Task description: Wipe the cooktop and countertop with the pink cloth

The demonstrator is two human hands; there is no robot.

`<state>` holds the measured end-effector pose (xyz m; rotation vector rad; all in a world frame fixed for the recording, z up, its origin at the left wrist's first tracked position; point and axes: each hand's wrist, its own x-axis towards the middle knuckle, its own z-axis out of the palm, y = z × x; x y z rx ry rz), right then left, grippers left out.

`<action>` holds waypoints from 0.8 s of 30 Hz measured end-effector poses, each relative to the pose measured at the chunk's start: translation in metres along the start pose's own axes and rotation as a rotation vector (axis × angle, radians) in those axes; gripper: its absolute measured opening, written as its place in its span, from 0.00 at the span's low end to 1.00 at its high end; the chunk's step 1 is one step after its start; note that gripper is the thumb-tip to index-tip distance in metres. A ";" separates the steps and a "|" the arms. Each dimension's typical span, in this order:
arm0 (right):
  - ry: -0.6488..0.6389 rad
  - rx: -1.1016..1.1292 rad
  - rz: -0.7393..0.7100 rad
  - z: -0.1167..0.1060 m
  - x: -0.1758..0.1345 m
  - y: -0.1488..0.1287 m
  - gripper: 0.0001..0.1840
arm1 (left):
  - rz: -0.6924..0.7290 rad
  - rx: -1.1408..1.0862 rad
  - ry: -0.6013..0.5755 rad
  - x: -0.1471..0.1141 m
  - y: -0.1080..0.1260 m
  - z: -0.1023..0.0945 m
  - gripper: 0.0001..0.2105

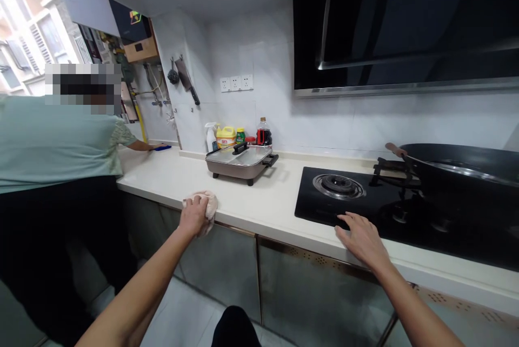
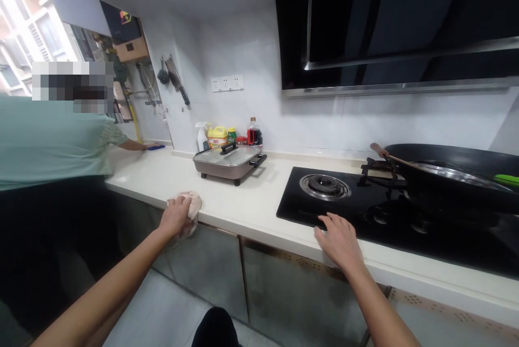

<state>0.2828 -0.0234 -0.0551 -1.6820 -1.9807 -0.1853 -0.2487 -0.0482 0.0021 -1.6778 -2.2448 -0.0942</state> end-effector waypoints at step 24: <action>0.273 0.592 -0.291 -0.010 -0.031 -0.065 0.19 | 0.754 -0.261 0.320 -0.110 0.320 -0.027 0.20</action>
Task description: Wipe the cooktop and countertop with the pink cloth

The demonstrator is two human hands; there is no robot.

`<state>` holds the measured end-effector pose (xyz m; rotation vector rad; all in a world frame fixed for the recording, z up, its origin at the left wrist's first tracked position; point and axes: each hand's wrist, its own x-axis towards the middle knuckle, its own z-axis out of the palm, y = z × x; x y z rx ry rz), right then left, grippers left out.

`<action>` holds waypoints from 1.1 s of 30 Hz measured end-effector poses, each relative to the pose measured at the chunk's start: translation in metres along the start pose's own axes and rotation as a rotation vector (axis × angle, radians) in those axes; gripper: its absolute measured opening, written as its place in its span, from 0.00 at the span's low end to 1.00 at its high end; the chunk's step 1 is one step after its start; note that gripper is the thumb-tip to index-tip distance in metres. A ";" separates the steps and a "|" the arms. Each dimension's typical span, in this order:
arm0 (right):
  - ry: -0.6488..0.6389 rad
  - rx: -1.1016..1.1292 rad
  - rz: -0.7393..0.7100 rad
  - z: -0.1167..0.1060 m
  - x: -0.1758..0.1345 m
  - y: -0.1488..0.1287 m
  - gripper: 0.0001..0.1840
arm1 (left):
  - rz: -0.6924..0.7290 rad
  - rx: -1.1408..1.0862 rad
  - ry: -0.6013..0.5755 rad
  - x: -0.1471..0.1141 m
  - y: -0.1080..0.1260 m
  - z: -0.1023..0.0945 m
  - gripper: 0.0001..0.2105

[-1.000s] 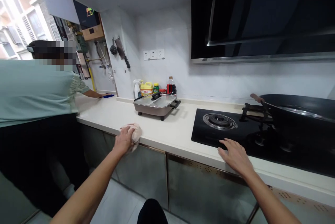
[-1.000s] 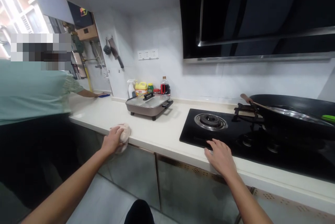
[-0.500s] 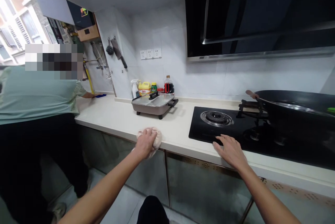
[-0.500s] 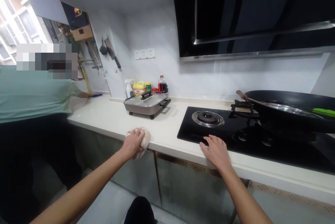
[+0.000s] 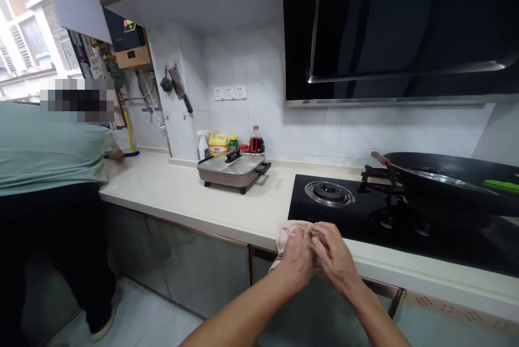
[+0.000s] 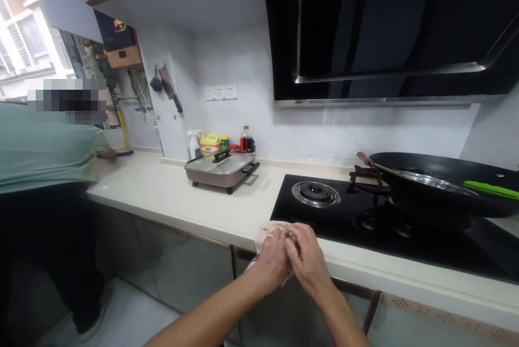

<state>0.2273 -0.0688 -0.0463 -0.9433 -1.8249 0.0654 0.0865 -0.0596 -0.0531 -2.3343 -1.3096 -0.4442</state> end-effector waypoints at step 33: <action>-0.356 -0.674 -0.110 0.076 0.013 -0.042 0.50 | -0.562 -0.510 0.217 0.011 -0.167 0.004 0.10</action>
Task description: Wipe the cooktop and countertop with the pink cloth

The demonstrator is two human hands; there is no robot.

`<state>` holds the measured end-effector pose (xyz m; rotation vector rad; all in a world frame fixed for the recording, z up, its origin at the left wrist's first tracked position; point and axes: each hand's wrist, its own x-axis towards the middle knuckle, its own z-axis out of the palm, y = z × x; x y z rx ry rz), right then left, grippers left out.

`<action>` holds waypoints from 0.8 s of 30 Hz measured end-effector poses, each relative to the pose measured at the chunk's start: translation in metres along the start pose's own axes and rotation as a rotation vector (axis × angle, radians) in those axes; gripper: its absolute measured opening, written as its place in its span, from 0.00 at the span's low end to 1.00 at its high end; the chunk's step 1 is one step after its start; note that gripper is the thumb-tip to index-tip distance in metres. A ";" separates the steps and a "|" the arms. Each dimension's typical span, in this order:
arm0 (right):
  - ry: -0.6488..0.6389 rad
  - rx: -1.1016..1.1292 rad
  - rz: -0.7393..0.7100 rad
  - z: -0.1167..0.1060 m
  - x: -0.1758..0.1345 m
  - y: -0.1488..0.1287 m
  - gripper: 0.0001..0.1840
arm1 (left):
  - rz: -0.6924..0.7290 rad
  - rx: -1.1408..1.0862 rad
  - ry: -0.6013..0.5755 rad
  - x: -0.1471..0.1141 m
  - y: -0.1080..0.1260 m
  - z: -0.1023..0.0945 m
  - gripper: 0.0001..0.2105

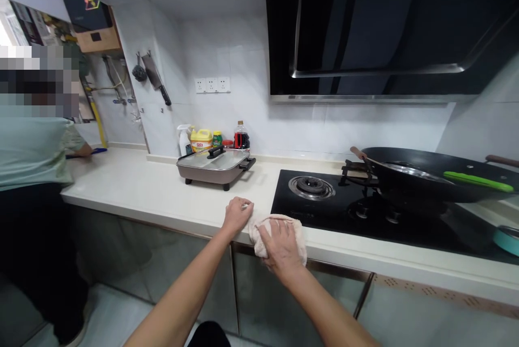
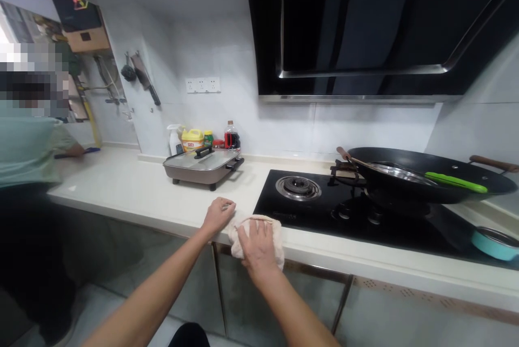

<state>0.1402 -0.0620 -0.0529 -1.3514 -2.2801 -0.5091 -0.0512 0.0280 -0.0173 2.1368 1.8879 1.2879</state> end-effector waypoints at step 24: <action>0.180 -0.248 0.144 -0.050 -0.175 0.223 0.34 | 0.161 0.095 -0.084 -0.014 0.028 -0.004 0.11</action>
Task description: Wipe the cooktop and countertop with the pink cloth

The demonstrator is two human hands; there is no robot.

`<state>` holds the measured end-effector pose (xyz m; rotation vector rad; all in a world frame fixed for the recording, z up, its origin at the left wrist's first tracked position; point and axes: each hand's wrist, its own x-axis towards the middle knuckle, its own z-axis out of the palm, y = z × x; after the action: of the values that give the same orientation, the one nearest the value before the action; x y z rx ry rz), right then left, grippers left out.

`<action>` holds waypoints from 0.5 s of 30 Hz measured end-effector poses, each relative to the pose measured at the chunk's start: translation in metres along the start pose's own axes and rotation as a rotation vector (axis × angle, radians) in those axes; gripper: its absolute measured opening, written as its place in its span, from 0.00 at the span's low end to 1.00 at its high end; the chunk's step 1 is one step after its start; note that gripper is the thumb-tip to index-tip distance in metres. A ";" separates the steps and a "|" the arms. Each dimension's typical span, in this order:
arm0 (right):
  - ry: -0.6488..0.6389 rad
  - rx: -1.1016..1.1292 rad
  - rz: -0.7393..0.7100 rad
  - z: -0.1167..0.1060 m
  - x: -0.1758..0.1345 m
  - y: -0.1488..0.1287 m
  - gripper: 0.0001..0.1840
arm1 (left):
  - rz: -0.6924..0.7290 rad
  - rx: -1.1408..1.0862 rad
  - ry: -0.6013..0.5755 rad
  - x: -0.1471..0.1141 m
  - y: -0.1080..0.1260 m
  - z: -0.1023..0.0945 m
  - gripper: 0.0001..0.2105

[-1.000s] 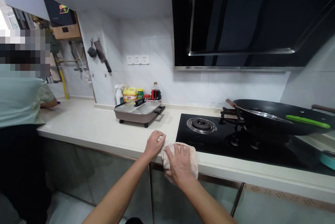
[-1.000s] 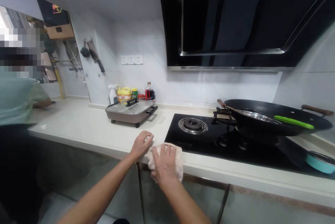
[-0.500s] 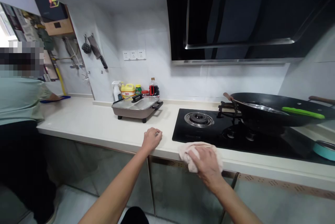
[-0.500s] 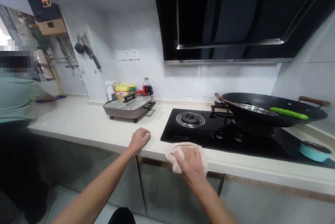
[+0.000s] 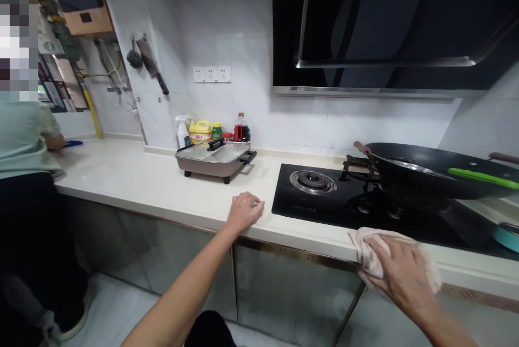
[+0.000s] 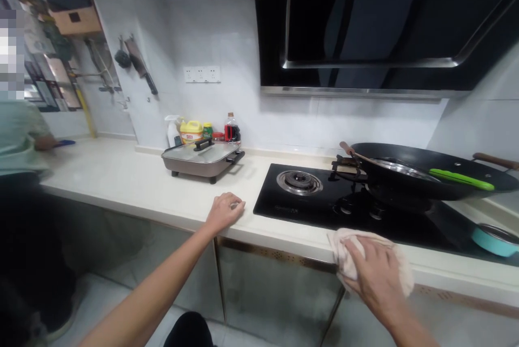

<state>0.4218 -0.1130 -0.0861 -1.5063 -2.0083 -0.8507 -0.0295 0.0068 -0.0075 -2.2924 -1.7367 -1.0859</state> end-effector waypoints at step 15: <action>-0.247 0.241 -0.206 0.020 0.160 -0.300 0.47 | -0.124 -0.248 -0.059 0.001 -0.009 -0.008 0.16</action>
<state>0.0889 -0.0531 -0.0450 -1.3384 -2.3809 -0.4927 -0.0408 0.0075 -0.0040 -2.4050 -1.8849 -1.3391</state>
